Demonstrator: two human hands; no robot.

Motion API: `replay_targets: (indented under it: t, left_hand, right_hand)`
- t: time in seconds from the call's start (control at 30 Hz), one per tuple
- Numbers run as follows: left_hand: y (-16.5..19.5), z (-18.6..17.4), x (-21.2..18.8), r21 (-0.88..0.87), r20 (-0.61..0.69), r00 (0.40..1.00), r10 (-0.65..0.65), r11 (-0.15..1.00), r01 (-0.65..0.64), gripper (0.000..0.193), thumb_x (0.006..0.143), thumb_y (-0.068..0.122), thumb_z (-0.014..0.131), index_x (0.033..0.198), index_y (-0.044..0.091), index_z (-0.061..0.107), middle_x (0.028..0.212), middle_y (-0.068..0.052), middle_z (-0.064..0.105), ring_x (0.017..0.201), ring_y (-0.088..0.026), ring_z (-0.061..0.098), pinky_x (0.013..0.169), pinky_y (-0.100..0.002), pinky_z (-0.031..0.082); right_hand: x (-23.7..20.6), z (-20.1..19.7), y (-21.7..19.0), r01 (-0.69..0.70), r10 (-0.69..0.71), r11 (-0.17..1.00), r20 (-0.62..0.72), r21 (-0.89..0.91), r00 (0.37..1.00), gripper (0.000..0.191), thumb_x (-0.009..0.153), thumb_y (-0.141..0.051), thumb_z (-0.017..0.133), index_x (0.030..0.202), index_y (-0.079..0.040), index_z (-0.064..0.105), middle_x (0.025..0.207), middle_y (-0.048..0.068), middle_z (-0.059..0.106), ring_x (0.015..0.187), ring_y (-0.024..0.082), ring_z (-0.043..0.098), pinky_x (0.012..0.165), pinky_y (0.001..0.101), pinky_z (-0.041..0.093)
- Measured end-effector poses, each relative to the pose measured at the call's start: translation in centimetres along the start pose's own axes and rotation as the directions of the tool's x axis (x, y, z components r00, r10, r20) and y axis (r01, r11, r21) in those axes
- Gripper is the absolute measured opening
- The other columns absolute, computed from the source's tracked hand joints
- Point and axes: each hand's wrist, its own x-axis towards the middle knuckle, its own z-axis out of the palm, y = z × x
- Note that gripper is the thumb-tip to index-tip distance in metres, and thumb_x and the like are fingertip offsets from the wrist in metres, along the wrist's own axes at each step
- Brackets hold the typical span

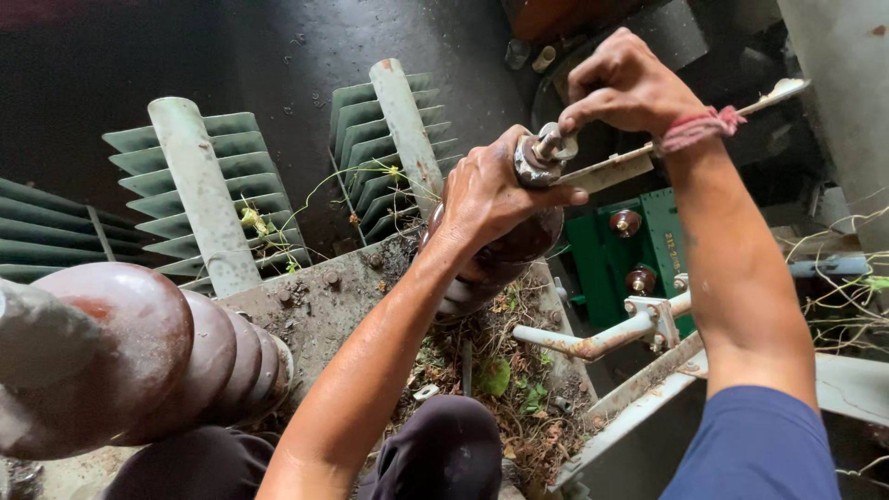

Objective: The person uses a hammer to chip away debris from the top of a brown electrical insulator, then uses a wrench to tighten a bolt on the same insulator. The person works on a metal platform with other insulators and equipment visible nearby.

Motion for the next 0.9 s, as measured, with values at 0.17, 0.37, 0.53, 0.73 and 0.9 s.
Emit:
replay_targets:
  t: [0.17, 0.37, 0.53, 0.73, 0.9]
  left_hand:
    - [0.7, -0.4, 0.1, 0.043, 0.017, 0.998, -0.063, 0.997, 0.062, 0.063, 0.065, 0.063, 0.083, 0.097, 0.013, 0.065, 0.085, -0.012, 0.077, 0.082, -0.034, 0.076, 0.072, -0.048, 0.056]
    - [0.1, 0.0, -0.1, -0.008, -0.067, 0.998, -0.018, 1.000, 0.018, 0.048, 0.070, 0.046, 0.081, 0.105, 0.017, 0.067, 0.086, -0.012, 0.077, 0.084, -0.036, 0.074, 0.071, -0.049, 0.055]
    - [0.2, 1.1, -0.1, -0.187, -0.156, 0.986, 0.062, 0.978, -0.091, 0.047, 0.068, 0.037, 0.076, 0.108, 0.016, 0.065, 0.089, -0.009, 0.078, 0.083, -0.030, 0.078, 0.074, -0.043, 0.059]
    - [0.7, 1.7, 0.1, -0.044, -0.153, 0.986, -0.066, 0.997, 0.060, 0.044, 0.069, 0.041, 0.081, 0.102, 0.016, 0.068, 0.081, -0.010, 0.077, 0.074, -0.030, 0.077, 0.069, -0.044, 0.059]
    - [0.6, 2.4, 0.1, -0.031, -0.231, 0.973, -0.024, 0.999, 0.017, 0.043, 0.068, 0.037, 0.079, 0.105, 0.016, 0.068, 0.080, -0.010, 0.077, 0.073, -0.029, 0.077, 0.071, -0.042, 0.061]
  right_hand:
    - [1.9, 0.3, 1.5, 0.389, -0.396, 0.912, -0.026, -0.131, 0.918, 0.028, 0.059, -0.029, 0.083, 0.061, -0.007, 0.066, 0.057, 0.009, 0.050, 0.074, 0.026, 0.050, 0.072, 0.0391, 0.040]
    - [2.5, 0.7, 3.2, 0.086, -0.094, 0.992, -0.082, -0.094, 0.992, 0.038, 0.071, -0.044, 0.086, 0.073, -0.010, 0.070, 0.067, 0.001, 0.058, 0.083, 0.021, 0.054, 0.087, 0.0354, 0.043]
    - [2.2, 0.8, 4.4, 0.102, -0.155, 0.929, -0.123, -0.357, 0.980, 0.043, 0.090, -0.049, 0.070, 0.075, -0.008, 0.069, 0.075, 0.003, 0.062, 0.085, 0.025, 0.058, 0.097, 0.0462, 0.037]
    - [1.9, 1.1, 5.9, 0.098, -0.192, 0.900, -0.184, -0.425, 0.964, 0.049, 0.114, -0.040, 0.050, 0.079, -0.010, 0.065, 0.080, 0.006, 0.057, 0.080, 0.026, 0.054, 0.089, 0.0440, 0.038]
    - [1.6, 1.7, 7.0, -0.021, -0.098, 0.905, -0.255, -0.425, 0.962, 0.058, 0.112, -0.042, 0.048, 0.067, -0.006, 0.056, 0.072, 0.007, 0.053, 0.070, 0.030, 0.053, 0.075, 0.0437, 0.040]
